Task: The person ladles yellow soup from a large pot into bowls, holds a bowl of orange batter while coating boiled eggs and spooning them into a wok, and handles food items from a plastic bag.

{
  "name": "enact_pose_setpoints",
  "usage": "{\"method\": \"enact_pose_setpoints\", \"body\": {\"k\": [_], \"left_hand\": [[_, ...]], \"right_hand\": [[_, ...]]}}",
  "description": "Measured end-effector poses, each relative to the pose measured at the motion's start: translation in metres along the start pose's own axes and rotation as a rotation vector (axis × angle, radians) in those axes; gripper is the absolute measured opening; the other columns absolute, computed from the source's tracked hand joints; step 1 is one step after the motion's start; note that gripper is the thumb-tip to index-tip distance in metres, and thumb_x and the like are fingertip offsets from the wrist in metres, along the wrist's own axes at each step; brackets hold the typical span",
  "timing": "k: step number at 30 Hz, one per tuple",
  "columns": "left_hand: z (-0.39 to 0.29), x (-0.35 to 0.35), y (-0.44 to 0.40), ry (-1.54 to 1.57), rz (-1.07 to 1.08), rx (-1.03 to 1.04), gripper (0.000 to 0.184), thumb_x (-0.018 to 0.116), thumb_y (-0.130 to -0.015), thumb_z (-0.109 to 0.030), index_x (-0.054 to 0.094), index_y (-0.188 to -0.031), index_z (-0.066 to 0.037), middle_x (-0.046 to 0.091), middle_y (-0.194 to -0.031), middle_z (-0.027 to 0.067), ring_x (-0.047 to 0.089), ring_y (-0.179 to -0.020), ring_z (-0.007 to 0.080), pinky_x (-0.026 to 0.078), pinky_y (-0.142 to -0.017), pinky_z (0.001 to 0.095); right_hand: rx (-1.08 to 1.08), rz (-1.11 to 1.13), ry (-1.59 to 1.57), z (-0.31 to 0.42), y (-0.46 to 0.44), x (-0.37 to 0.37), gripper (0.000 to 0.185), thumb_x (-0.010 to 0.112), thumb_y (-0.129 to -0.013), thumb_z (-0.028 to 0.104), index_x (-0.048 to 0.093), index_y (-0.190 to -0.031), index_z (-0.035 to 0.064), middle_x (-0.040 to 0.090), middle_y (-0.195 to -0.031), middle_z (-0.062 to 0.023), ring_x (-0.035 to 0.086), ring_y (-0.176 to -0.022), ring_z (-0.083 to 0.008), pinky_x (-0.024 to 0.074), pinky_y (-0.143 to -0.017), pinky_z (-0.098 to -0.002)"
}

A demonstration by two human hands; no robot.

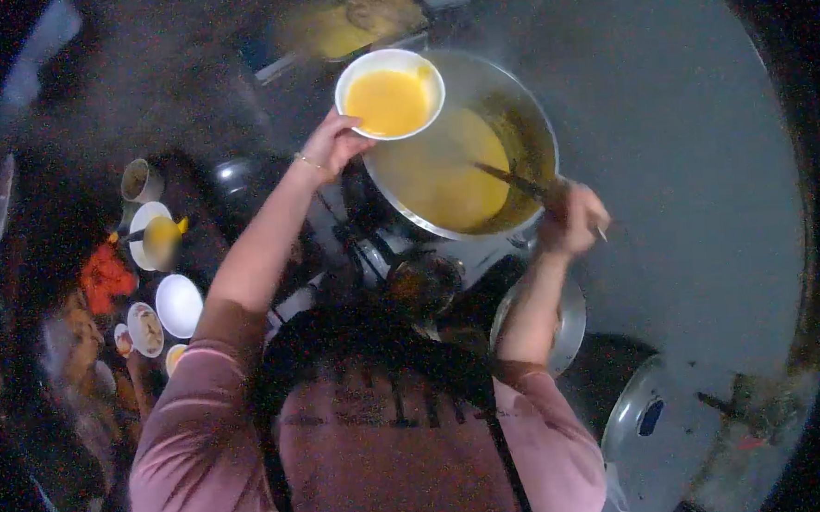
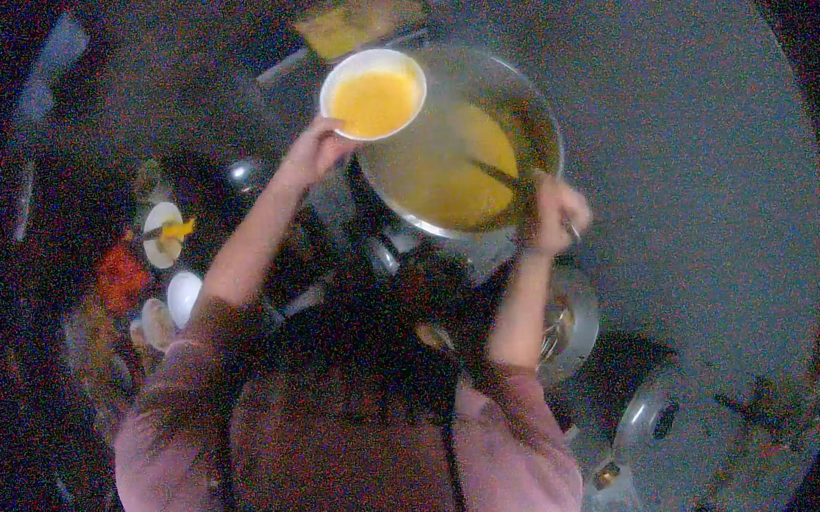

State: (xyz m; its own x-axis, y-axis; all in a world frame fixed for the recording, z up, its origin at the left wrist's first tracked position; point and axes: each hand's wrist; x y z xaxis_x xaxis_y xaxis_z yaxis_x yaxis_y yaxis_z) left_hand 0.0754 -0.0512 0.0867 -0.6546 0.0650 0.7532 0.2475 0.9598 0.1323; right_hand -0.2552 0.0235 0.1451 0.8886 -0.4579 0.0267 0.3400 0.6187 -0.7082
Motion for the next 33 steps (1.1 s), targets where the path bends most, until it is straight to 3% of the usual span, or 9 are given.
{"method": "enact_pose_setpoints", "body": {"k": [2,4,8,12,14,17,26,30,33], "left_hand": [[-0.014,0.001,0.008,-0.048,-0.038,-0.004,0.047,0.050,-0.075,-0.006,0.032,-0.118,-0.008,0.048,-0.109,0.0119,0.055,-0.088,0.0226,0.050,-0.071,0.0327],[-0.021,-0.005,0.013,-0.070,-0.057,-0.002,0.050,0.050,-0.075,-0.005,0.030,-0.120,-0.008,0.047,-0.109,0.0121,0.055,-0.089,0.0228,0.050,-0.072,0.0323],[-0.023,-0.030,0.017,-0.163,-0.121,0.001,0.052,0.050,-0.075,-0.005,0.028,-0.122,-0.009,0.048,-0.108,0.0126,0.057,-0.084,0.0224,0.052,-0.068,0.0297],[-0.015,-0.033,0.021,-0.212,-0.214,-0.026,0.054,0.049,-0.076,-0.006,0.026,-0.124,-0.009,0.048,-0.107,0.0134,0.059,-0.079,0.0226,0.053,-0.064,0.0274],[-0.012,-0.047,0.019,-0.191,-0.209,-0.045,0.054,0.049,-0.075,-0.006,0.025,-0.124,-0.009,0.048,-0.107,0.0136,0.059,-0.080,0.0232,0.053,-0.065,0.0276],[0.008,-0.055,0.007,-0.174,-0.183,-0.063,0.056,0.049,-0.075,-0.006,0.025,-0.125,-0.010,0.047,-0.108,0.0143,0.059,-0.082,0.0242,0.053,-0.066,0.0285],[0.038,-0.051,-0.035,-0.074,-0.041,-0.040,0.053,0.051,-0.075,-0.006,0.027,-0.122,-0.008,0.047,-0.108,0.0161,0.054,-0.092,0.0274,0.051,-0.072,0.0343],[0.060,-0.046,-0.027,-0.021,-0.018,0.008,0.048,0.051,-0.075,-0.006,0.031,-0.119,-0.007,0.048,-0.107,0.0146,0.054,-0.089,0.0266,0.052,-0.069,0.0347],[0.057,-0.048,-0.003,0.028,0.048,0.041,0.046,0.051,-0.074,-0.004,0.033,-0.117,-0.007,0.045,-0.110,0.0135,0.053,-0.093,0.0272,0.051,-0.072,0.0362]], "right_hand": [[0.067,-0.001,-0.124,-0.007,-0.007,0.021,0.022,0.053,-0.077,0.012,0.046,-0.057,0.0043,0.044,-0.054,-0.0030,0.039,-0.045,-0.0107,0.0324,-0.042,-0.0246],[0.436,-0.477,-0.378,0.009,-0.023,0.029,0.028,0.050,-0.079,0.013,0.039,-0.054,0.0088,0.037,-0.049,0.0004,0.032,-0.042,-0.0085,0.0279,-0.040,-0.0244],[0.389,-0.588,-0.536,0.026,-0.031,-0.028,0.039,0.043,-0.083,0.023,0.023,-0.051,0.0169,0.018,-0.043,0.0041,0.018,-0.040,-0.0093,0.0183,-0.044,-0.0254],[0.276,-0.642,-0.561,0.063,-0.036,-0.071,0.044,0.038,-0.086,0.026,0.018,-0.048,0.0170,0.016,-0.043,0.0029,0.015,-0.042,-0.0103,0.0172,-0.046,-0.0267],[0.015,-0.403,-0.762,0.075,-0.036,-0.091,0.040,0.032,-0.087,0.029,0.024,-0.049,0.0171,0.020,-0.042,0.0026,0.017,-0.039,-0.0107,0.0190,-0.045,-0.0280],[-0.102,-0.185,-0.900,0.110,-0.046,-0.118,0.041,0.030,-0.087,0.028,0.025,-0.049,0.0167,0.021,-0.042,0.0024,0.016,-0.040,-0.0105,0.0206,-0.047,-0.0294],[-0.198,0.083,-0.926,0.169,-0.050,-0.115,0.039,0.029,-0.088,0.029,0.025,-0.050,0.0164,0.019,-0.043,0.0024,0.018,-0.041,-0.0094,0.0242,-0.052,-0.0284],[-0.063,-0.003,-0.929,0.169,-0.042,-0.164,0.042,0.038,-0.084,0.022,0.021,-0.046,0.0164,0.017,-0.043,0.0008,0.019,-0.043,-0.0116,0.0258,-0.055,-0.0295],[-0.012,-0.654,-0.400,0.153,-0.047,-0.171,0.041,0.036,-0.085,0.024,0.022,-0.048,0.0156,0.021,-0.049,-0.0024,0.024,-0.052,-0.0157,0.0264,-0.060,-0.0356]]}}
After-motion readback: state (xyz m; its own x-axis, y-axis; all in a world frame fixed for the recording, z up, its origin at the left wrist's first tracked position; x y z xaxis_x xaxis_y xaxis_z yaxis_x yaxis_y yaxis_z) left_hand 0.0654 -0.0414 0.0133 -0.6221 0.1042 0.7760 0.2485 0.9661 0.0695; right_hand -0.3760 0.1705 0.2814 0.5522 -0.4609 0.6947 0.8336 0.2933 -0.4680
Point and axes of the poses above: each hand's wrist, its own y-axis away from the middle knuckle, its own x-axis out of the palm, z = x × y
